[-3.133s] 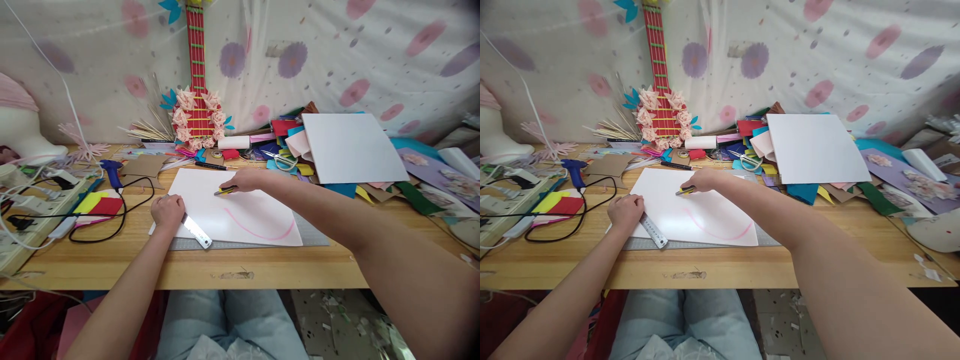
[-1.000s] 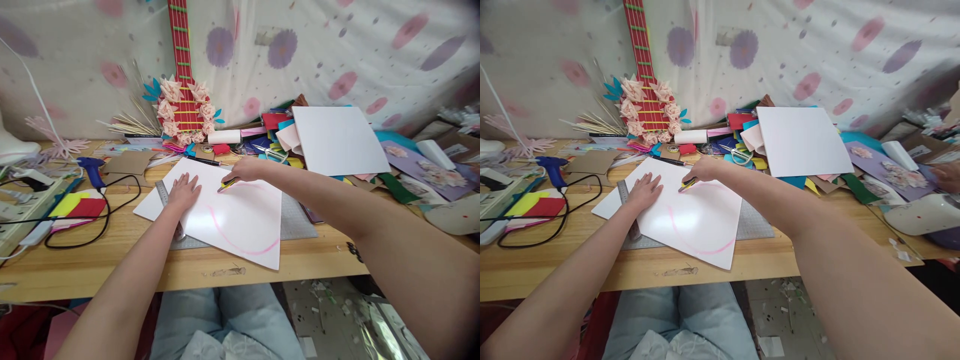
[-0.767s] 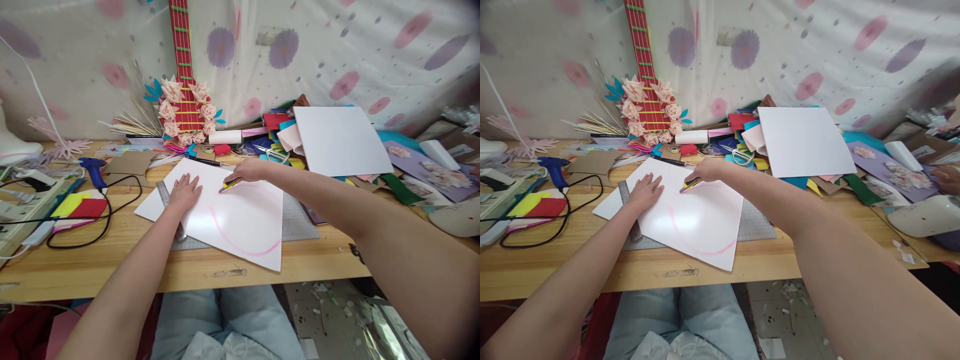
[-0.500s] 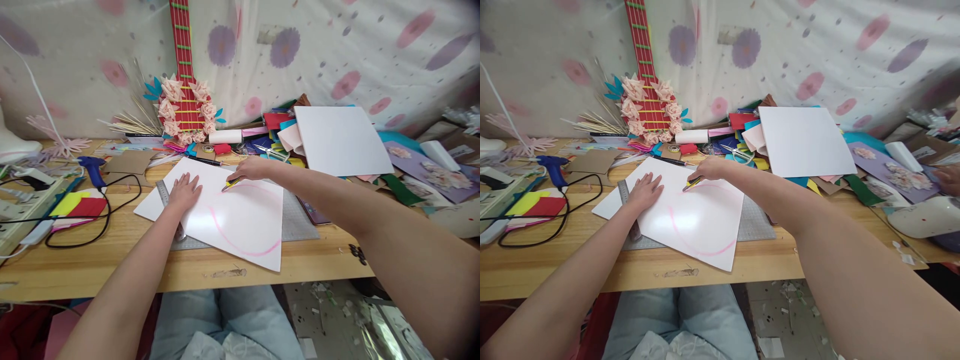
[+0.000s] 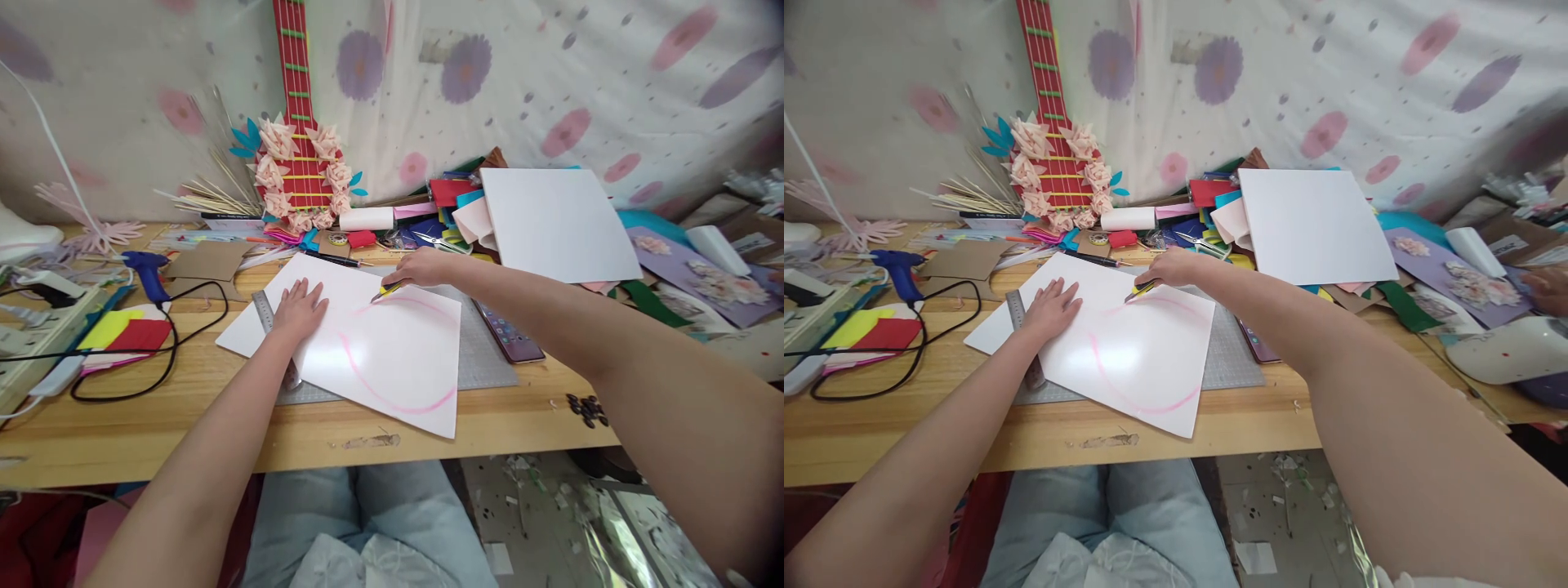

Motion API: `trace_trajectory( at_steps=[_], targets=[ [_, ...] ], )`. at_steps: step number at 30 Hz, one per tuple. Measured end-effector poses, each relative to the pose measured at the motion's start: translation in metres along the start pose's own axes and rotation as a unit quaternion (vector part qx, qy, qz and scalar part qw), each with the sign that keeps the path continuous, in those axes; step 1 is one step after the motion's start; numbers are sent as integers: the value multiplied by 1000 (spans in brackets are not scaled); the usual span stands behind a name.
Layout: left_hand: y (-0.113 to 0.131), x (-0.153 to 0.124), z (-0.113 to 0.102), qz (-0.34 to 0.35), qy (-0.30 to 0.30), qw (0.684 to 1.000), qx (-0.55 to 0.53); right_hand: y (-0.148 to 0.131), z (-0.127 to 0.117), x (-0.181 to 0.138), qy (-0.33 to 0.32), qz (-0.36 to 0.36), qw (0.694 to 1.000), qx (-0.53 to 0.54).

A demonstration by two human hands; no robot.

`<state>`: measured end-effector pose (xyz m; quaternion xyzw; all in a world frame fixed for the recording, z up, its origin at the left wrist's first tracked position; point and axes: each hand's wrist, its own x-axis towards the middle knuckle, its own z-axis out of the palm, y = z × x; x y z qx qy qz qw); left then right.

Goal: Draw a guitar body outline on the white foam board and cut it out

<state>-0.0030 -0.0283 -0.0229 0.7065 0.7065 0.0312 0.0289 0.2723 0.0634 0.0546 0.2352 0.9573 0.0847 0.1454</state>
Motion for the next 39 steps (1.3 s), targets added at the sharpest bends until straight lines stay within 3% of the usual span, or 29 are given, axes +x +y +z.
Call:
trace_trajectory(
  at_steps=[5, 13, 21, 24, 27, 29, 31, 35, 39],
  targets=[
    [1, 0, 0, 4, 3, 1000, 5, -3, 1, -9, 19, 30, 998, 41],
    [1, -1, 0, 3, 2, 1000, 7, -10, 31, -21, 72, 225, 965, 116],
    [-8, -2, -1, 42, -18, 999, 12, -9, 63, -35, 28, 370, 923, 103],
    [-21, -2, -2, 101, -19, 995, 1, -20, 59, -29, 85, 385, 913, 106],
    [-29, -3, -6, 145, 26, 989, 10, -38, 44, -6, 148, 377, 899, 164],
    [-26, -5, -10, 112, 80, 990, 31, -51, 33, 18, 105, 378, 879, 270],
    [-16, -8, -12, 28, 113, 992, 43, -64, 24, 42, 85, 372, 865, 327],
    [6, -18, -5, -141, 56, 988, 9, -79, 12, 78, 64, 410, 825, 384],
    [12, -26, 5, -136, 57, 989, -20, -88, 10, 90, 50, 398, 828, 392]
  ],
)
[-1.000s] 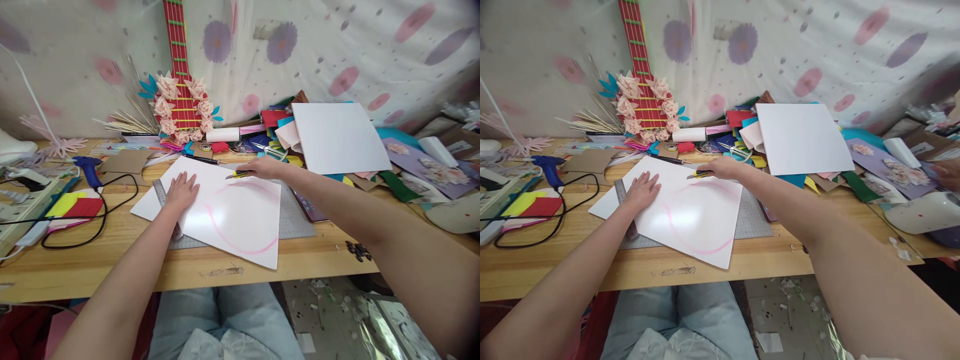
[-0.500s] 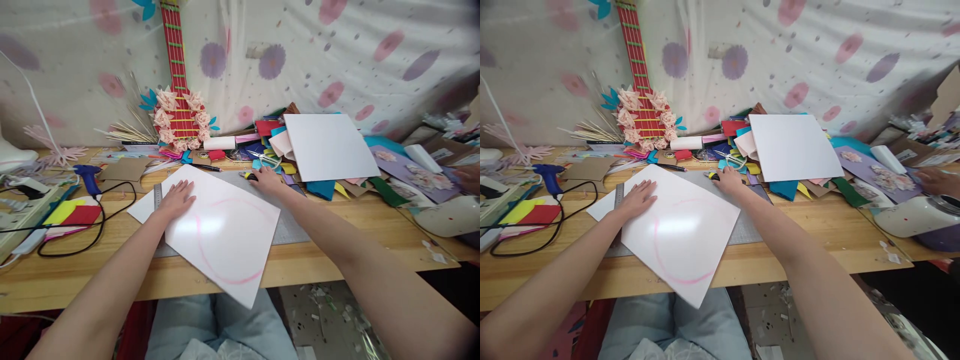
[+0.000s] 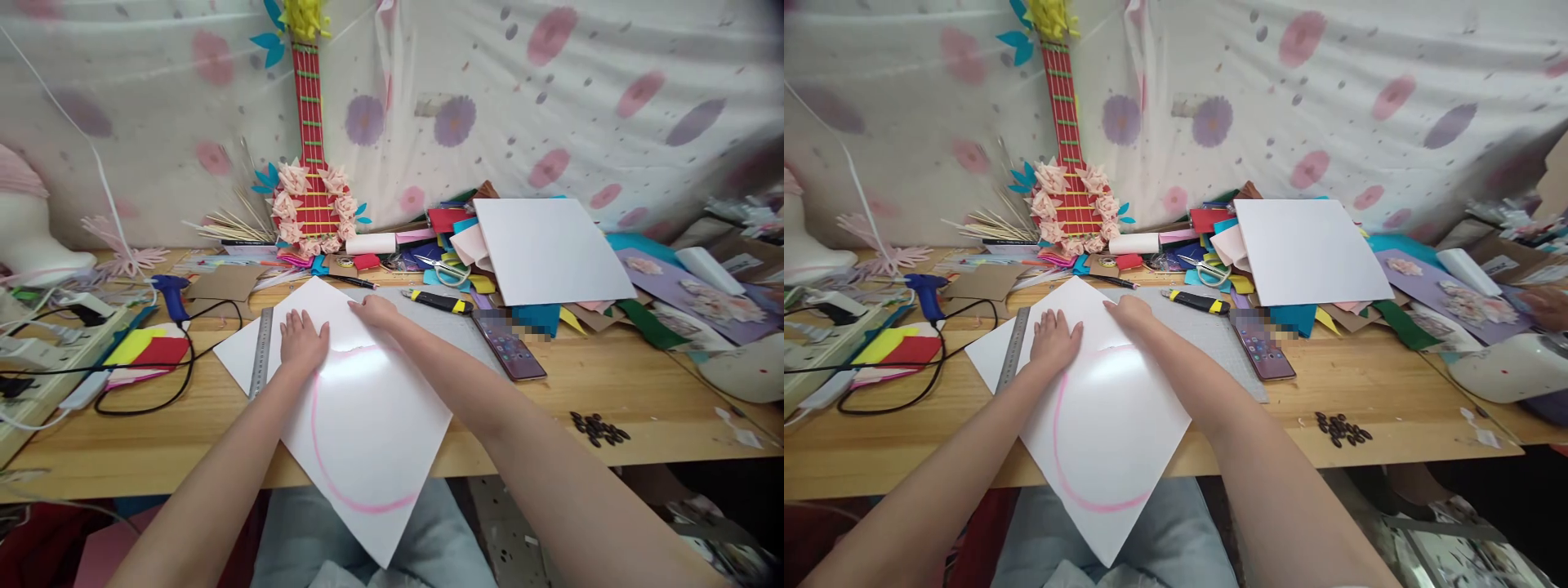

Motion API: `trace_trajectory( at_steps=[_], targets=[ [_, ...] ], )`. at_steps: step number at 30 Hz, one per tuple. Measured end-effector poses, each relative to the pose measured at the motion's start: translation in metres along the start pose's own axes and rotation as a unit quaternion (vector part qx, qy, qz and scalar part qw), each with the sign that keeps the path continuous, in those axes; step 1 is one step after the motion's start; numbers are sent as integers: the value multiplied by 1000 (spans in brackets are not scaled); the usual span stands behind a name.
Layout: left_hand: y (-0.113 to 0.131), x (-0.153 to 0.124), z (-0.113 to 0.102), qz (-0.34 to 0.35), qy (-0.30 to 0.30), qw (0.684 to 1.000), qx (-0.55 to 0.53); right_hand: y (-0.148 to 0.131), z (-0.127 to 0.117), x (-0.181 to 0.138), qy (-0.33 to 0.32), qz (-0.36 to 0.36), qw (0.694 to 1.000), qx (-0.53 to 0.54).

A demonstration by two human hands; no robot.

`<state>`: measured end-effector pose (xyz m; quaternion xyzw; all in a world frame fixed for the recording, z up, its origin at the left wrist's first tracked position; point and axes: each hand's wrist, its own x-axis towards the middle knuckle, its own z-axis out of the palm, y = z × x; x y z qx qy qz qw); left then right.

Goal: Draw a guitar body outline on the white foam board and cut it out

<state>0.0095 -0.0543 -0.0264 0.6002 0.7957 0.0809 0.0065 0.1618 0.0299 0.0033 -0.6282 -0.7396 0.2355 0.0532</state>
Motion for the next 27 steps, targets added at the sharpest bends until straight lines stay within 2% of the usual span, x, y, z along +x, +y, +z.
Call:
trace_trajectory(
  at_steps=[5, 9, 12, 15, 27],
  targets=[
    [-2, 3, -3, 36, 14, 999, -27, 1, 6, -3, 35, 20, 999, 2],
    [-2, 8, -4, -8, 59, 998, -16, 6, 3, -3, 91, 14, 996, 0],
    [-4, 10, -1, -26, 12, 1000, -10, 11, 0, -2, 112, 23, 993, 0],
    [-5, 11, 1, -18, -18, 1000, -1, 15, 0, -2, 112, 29, 993, 7],
    [-6, 9, 1, -8, -12, 1000, 2, 15, 5, -5, 83, 58, 995, -4]
  ],
)
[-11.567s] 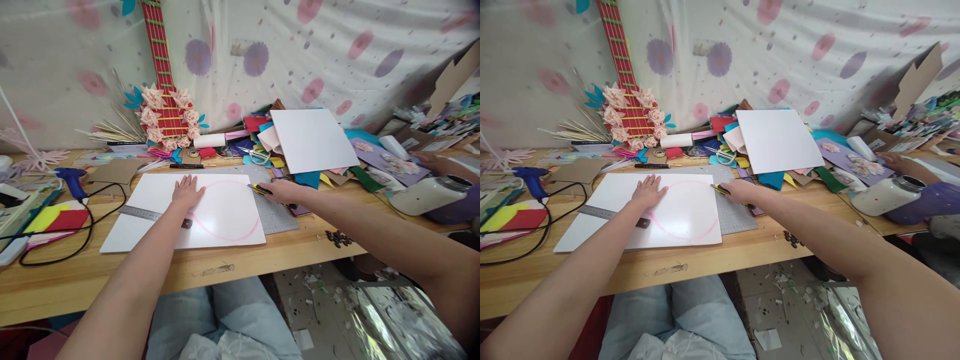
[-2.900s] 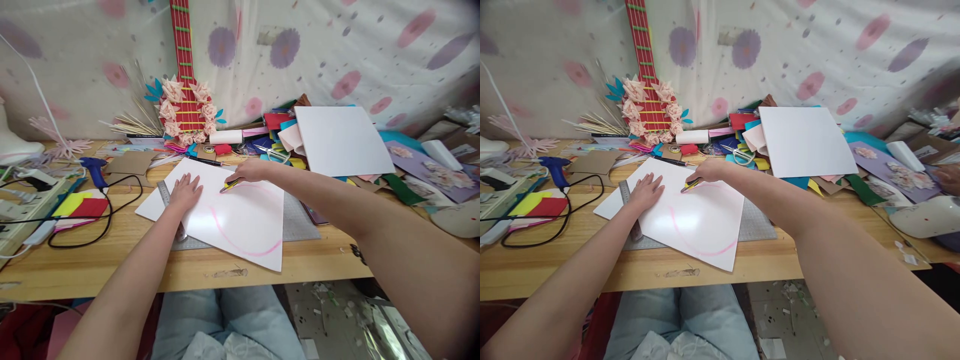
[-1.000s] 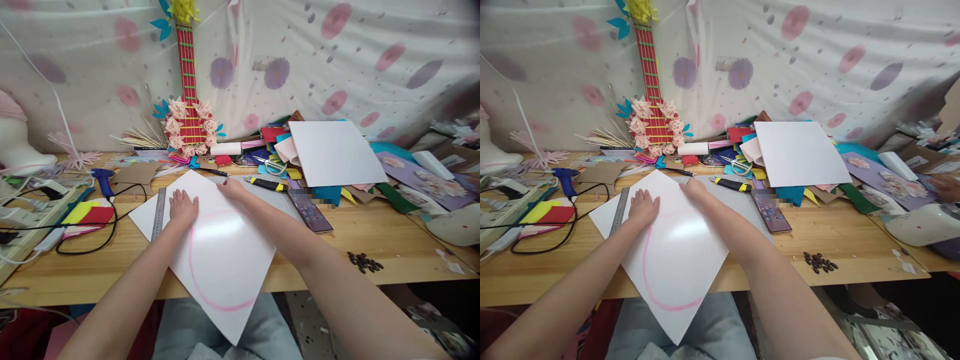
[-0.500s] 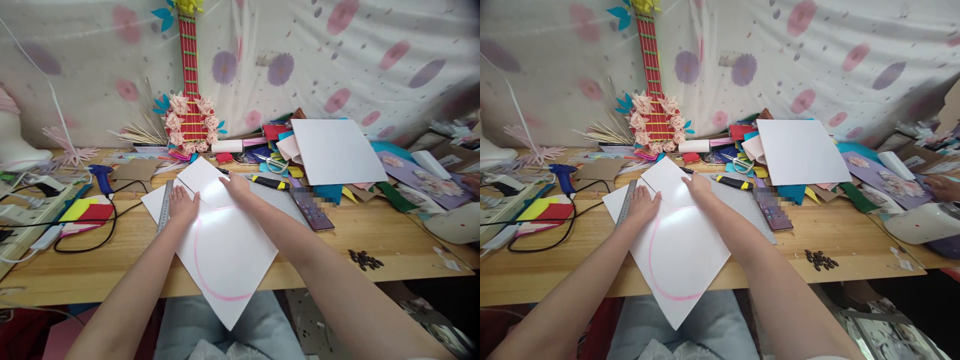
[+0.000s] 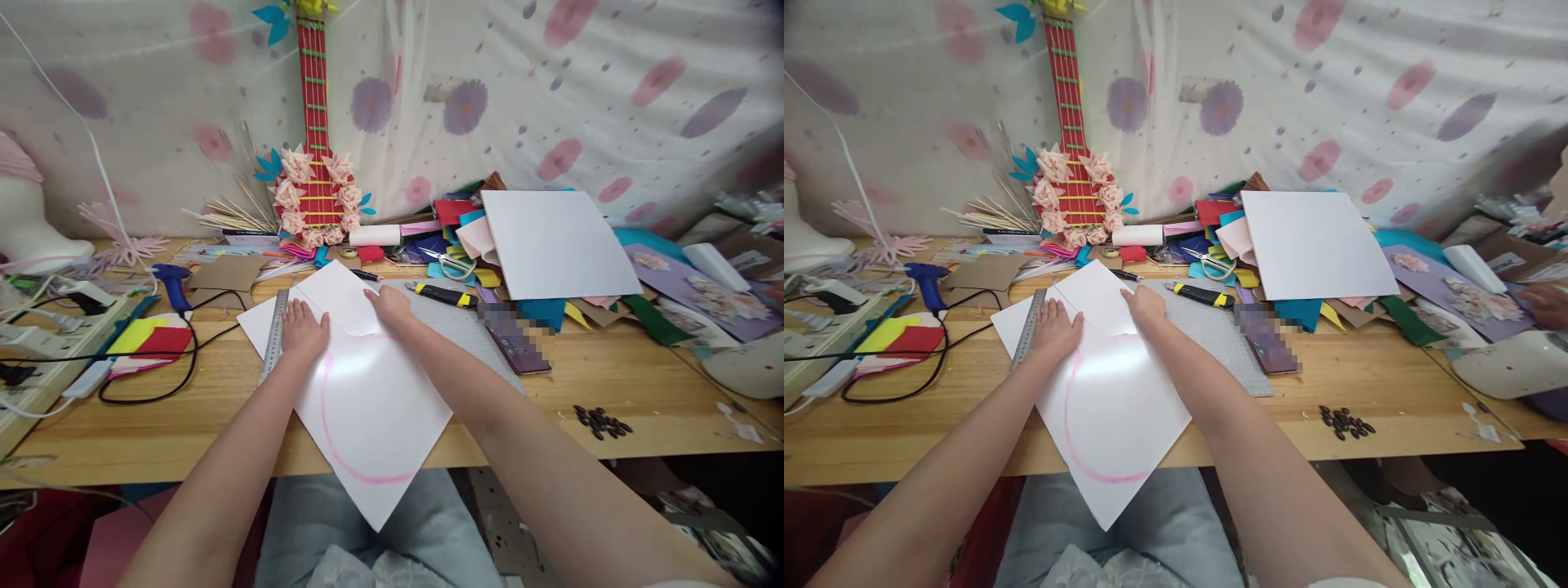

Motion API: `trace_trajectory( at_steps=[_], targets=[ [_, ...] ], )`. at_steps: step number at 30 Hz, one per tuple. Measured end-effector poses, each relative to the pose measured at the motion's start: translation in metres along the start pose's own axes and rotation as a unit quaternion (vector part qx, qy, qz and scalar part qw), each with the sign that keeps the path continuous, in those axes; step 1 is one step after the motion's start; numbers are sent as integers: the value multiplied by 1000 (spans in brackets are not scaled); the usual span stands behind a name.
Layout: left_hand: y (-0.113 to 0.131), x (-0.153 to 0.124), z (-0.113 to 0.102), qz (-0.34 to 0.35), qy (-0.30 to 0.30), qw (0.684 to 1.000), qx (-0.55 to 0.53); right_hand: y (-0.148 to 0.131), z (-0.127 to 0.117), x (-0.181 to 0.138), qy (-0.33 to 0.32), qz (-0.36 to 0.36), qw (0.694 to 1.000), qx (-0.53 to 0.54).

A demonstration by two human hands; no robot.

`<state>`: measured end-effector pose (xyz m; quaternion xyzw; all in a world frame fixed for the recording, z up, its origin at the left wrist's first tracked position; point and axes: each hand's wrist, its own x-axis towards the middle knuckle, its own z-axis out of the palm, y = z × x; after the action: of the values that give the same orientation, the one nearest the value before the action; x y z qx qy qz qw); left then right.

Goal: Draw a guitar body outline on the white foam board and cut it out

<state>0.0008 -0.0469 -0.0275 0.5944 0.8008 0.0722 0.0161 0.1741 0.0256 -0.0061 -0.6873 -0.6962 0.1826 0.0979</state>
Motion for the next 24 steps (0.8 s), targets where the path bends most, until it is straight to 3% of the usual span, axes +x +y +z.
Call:
trace_trajectory(
  at_steps=[12, 17, 20, 24],
  targets=[
    [-7, 9, -1, -23, 15, 1000, -12, -9, -2, 7, 22, -10, 999, 24],
    [-20, 24, -15, -16, 94, 995, -12, -13, -15, 21, -61, -74, 995, 20],
    [-5, 19, -22, -18, 111, 994, -16, -12, -15, 24, -41, -92, 995, 1],
    [28, -2, -18, 24, 82, 995, -42, -11, -11, 26, -44, -63, 997, 16]
  ],
)
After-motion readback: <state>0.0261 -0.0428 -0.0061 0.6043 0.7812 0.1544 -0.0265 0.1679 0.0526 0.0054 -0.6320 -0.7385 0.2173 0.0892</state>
